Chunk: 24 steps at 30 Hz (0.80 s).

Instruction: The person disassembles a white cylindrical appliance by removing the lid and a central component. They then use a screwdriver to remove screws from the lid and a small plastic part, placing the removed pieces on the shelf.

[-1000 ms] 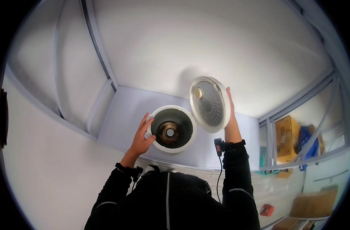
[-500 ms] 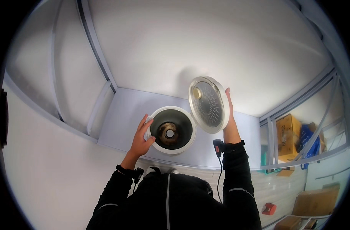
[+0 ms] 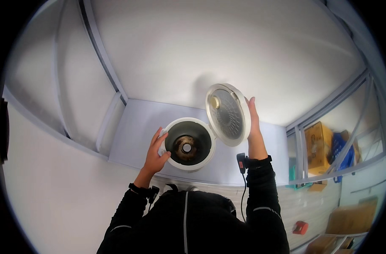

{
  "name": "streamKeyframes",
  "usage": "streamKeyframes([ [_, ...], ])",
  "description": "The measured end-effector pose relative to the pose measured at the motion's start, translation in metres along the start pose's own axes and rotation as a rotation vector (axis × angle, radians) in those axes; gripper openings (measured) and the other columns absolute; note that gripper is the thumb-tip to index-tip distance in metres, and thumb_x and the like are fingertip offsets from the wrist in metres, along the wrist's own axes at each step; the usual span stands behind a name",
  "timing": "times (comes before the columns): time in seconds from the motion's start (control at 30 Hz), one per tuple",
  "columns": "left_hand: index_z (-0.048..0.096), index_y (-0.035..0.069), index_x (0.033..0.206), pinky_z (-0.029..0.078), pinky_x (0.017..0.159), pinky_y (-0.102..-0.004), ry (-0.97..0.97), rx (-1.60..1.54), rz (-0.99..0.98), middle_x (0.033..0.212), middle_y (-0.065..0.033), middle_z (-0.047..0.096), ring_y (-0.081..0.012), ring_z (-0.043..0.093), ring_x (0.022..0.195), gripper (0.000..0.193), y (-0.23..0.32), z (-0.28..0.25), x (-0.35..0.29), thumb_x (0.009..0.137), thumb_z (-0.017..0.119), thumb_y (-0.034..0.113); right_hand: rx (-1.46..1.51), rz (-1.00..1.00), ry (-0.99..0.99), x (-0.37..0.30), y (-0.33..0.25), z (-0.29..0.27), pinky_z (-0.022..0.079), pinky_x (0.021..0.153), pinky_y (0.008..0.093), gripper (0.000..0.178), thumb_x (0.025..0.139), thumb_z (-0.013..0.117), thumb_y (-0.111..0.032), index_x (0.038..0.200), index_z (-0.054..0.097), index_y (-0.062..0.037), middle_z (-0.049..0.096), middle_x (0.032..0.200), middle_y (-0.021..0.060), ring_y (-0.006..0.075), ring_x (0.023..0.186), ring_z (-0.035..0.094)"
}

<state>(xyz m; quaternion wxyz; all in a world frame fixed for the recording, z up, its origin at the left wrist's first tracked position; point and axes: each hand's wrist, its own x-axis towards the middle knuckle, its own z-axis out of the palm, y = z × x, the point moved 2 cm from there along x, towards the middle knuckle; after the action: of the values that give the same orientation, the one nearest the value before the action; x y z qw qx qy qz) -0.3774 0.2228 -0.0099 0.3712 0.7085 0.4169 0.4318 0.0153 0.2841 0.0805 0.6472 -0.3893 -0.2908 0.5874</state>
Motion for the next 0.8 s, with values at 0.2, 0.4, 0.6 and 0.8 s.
streamKeyframes([
  [0.2,0.060,0.002,0.149,0.035,0.126,-0.0503,0.083,0.029,0.077,0.171,-0.0251,0.034,-0.0424,0.042,0.153,0.070,0.001,0.003,0.001,0.079,0.070,0.004,-0.282,-0.104,0.002,-0.017,-0.001,-0.017,0.030,0.127,0.0413,0.092,0.110,0.029,-0.074,0.163,0.041,-0.0002,0.048,0.163,0.0168,0.0278,0.151,0.044],
  [0.4,0.066,0.003,0.138,0.035,0.124,-0.0533,0.175,0.176,0.206,0.167,-0.0243,0.040,-0.0422,0.044,0.150,0.059,0.001,-0.007,0.011,0.080,0.070,0.005,-0.385,-0.157,0.059,-0.039,-0.006,-0.045,0.040,0.117,0.0443,0.084,0.112,0.022,-0.071,0.156,0.051,-0.0053,0.067,0.135,0.0135,0.0264,0.129,0.058],
  [0.6,0.068,0.002,0.130,0.037,0.122,-0.0541,0.192,0.181,0.250,0.161,-0.0237,0.045,-0.0427,0.045,0.149,0.048,0.024,-0.001,0.033,0.082,0.070,0.005,-1.212,-0.115,0.678,-0.069,0.015,-0.169,0.051,0.107,0.0518,0.065,0.100,0.066,-0.045,0.153,0.054,-0.0086,0.066,0.136,0.0212,0.0347,0.128,0.061],
  [0.8,0.070,0.002,0.122,0.042,0.117,-0.0496,0.187,0.189,0.309,0.149,-0.0213,0.056,-0.0388,0.055,0.139,0.038,0.039,0.014,0.035,0.084,0.068,0.002,-1.762,0.239,0.805,-0.128,0.042,-0.235,0.051,0.105,0.0563,0.067,0.093,0.069,-0.033,0.154,0.052,-0.0113,0.061,0.138,0.0245,0.0484,0.128,0.059],
])
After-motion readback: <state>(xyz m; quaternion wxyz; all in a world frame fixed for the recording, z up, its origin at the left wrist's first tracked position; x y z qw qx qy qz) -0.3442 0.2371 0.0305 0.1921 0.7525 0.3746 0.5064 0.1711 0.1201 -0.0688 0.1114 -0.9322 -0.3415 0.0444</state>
